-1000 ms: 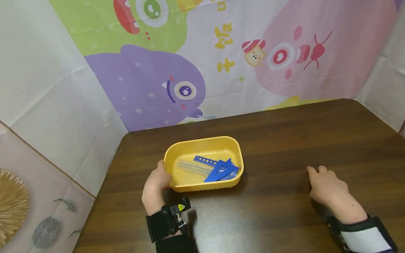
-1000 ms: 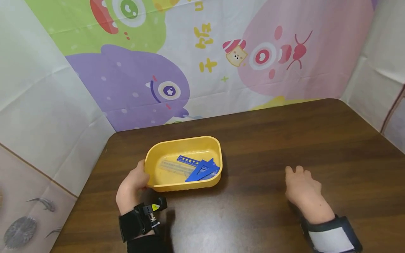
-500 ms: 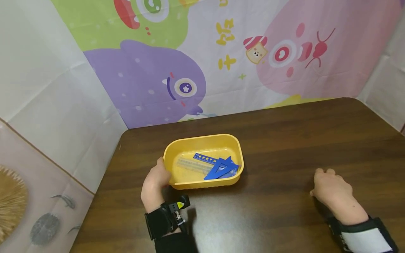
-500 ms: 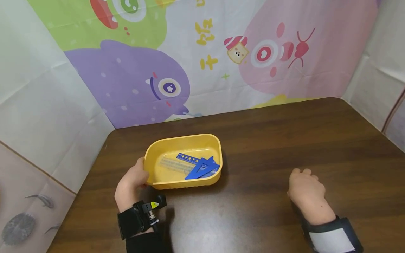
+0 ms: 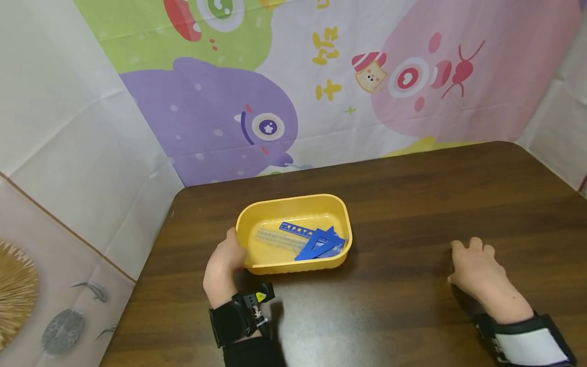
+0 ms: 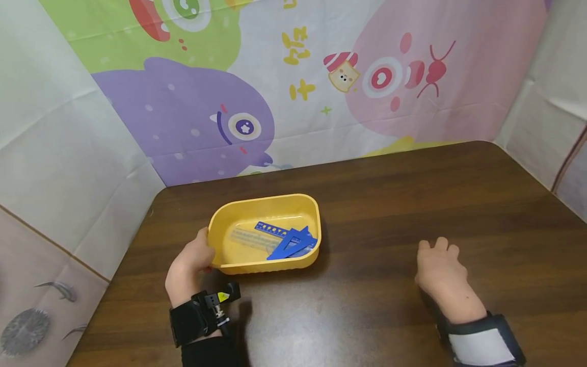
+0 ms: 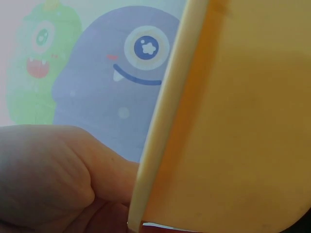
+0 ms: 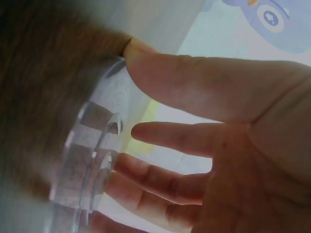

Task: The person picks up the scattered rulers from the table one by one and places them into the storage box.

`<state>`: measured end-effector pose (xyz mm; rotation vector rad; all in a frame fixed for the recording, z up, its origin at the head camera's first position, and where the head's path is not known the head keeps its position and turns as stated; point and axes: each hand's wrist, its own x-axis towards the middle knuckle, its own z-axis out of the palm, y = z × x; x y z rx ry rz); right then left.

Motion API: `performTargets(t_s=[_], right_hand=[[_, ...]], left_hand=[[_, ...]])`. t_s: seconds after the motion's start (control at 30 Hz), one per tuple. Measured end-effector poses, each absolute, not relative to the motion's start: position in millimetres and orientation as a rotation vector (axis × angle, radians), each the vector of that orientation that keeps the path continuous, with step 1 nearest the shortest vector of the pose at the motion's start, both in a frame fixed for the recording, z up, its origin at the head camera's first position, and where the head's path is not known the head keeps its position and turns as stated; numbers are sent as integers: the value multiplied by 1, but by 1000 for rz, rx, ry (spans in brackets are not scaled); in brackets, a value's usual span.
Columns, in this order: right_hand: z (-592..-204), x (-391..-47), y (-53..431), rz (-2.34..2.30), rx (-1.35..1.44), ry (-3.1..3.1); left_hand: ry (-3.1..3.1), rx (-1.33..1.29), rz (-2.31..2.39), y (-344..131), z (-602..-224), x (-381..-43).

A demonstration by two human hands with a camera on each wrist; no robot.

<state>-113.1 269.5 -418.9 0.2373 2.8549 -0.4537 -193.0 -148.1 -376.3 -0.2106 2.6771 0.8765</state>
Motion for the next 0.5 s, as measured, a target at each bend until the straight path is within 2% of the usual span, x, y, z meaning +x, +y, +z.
performTargets(t_s=[0.5], right_hand=[[-426, -110, 262, -302, 72, 3036]], left_hand=[[2679, -209, 879, -149, -377, -192]])
